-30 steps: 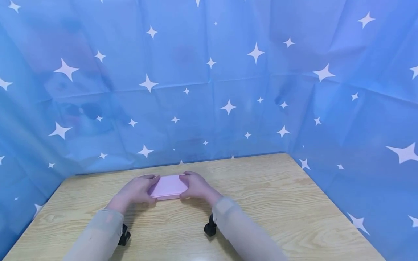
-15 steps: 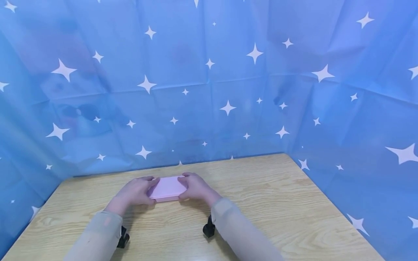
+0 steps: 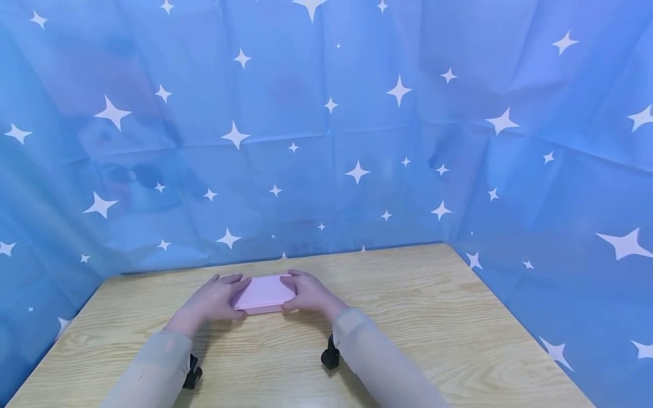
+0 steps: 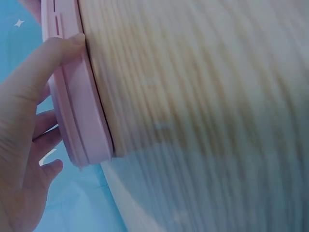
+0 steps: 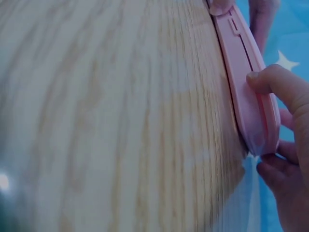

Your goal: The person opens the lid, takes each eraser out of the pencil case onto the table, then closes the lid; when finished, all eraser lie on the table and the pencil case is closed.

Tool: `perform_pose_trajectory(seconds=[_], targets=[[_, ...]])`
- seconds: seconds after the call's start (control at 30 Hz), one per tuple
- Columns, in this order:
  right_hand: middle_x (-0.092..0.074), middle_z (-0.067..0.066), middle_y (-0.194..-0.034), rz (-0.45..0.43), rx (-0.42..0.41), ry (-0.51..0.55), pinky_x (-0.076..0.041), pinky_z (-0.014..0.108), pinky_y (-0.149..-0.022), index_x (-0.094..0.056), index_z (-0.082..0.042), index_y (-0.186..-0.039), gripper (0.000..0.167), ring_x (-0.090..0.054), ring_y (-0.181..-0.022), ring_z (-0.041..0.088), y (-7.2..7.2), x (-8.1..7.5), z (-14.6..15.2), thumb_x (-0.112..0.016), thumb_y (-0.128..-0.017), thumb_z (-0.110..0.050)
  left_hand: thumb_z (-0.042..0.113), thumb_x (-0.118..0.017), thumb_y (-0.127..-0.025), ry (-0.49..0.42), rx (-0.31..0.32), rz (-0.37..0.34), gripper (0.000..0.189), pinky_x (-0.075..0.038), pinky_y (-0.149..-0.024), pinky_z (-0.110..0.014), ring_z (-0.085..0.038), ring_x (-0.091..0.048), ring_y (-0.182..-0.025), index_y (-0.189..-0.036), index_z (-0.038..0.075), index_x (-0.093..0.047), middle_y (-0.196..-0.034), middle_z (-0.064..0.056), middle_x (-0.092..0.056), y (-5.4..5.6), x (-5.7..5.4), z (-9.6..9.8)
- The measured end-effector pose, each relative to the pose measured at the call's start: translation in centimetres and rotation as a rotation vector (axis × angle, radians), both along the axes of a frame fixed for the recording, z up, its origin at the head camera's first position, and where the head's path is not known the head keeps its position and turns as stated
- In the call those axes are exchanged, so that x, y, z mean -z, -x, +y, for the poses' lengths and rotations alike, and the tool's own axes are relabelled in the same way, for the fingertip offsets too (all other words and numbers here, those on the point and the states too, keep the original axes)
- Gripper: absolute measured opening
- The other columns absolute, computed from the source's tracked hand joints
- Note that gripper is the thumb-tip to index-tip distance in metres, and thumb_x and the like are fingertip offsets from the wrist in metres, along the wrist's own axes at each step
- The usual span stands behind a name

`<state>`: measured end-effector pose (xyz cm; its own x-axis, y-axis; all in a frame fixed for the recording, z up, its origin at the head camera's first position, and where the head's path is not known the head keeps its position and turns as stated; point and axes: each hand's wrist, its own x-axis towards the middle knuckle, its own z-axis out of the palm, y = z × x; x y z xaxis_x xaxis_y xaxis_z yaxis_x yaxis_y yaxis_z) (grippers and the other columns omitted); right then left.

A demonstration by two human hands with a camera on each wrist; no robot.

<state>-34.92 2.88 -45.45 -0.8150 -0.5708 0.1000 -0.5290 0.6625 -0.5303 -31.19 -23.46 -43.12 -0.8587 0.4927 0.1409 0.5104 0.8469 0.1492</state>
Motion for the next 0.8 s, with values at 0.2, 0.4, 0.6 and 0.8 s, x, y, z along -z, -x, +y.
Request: perform_pose_trajectory(seconds=[0.2, 0.4, 0.6, 0.8], targets=[[-0.04, 0.016, -0.15, -0.033, -0.001, 0.05, -0.028, 0.037, -0.113, -0.053, -0.009, -0.139, 0.074, -0.038, -0.137, 0.029, -0.06, -0.06, 0.07, -0.08, -0.071, -0.024, 0.036, -0.081, -0.07, -0.029, 0.012, 0.01, 0.076, -0.027, -0.105, -0.066, -0.044, -0.049, -0.124, -0.133, 0.001, -0.057, -0.135, -0.027, -0.051, -0.76, -0.35, -0.31], [-0.042, 0.015, -0.148, -0.017, -0.016, 0.031, -0.03, 0.036, -0.113, -0.054, -0.008, -0.138, 0.073, -0.039, -0.136, 0.028, -0.21, -0.4, 0.07, -0.08, -0.072, -0.025, 0.034, -0.082, -0.07, -0.021, 0.011, 0.044, 0.074, -0.04, -0.1, -0.059, -0.046, -0.052, -0.119, -0.133, 0.002, -0.058, -0.134, -0.027, -0.053, -0.59, 0.05, -0.43], [-0.042, 0.014, -0.148, 0.001, -0.02, -0.012, -0.031, 0.035, -0.112, -0.054, -0.009, -0.139, 0.072, -0.039, -0.136, 0.027, -0.24, -0.56, -0.06, -0.079, -0.073, -0.027, 0.032, -0.083, -0.069, -0.023, -0.038, 0.024, 0.076, -0.041, -0.1, -0.057, -0.045, -0.05, -0.121, -0.134, 0.003, -0.057, -0.136, -0.026, -0.051, -0.75, 0.15, -0.19], [-0.044, 0.015, -0.147, 0.007, -0.022, -0.014, -0.031, 0.036, -0.112, -0.054, -0.01, -0.139, 0.072, -0.041, -0.135, 0.028, -0.31, -0.58, 0.05, -0.08, -0.074, -0.028, 0.032, -0.084, -0.07, -0.038, -0.056, 0.013, 0.076, -0.041, -0.1, -0.057, -0.045, -0.049, -0.123, -0.135, 0.004, -0.057, -0.138, -0.025, -0.05, -0.82, 0.4, 0.04]])
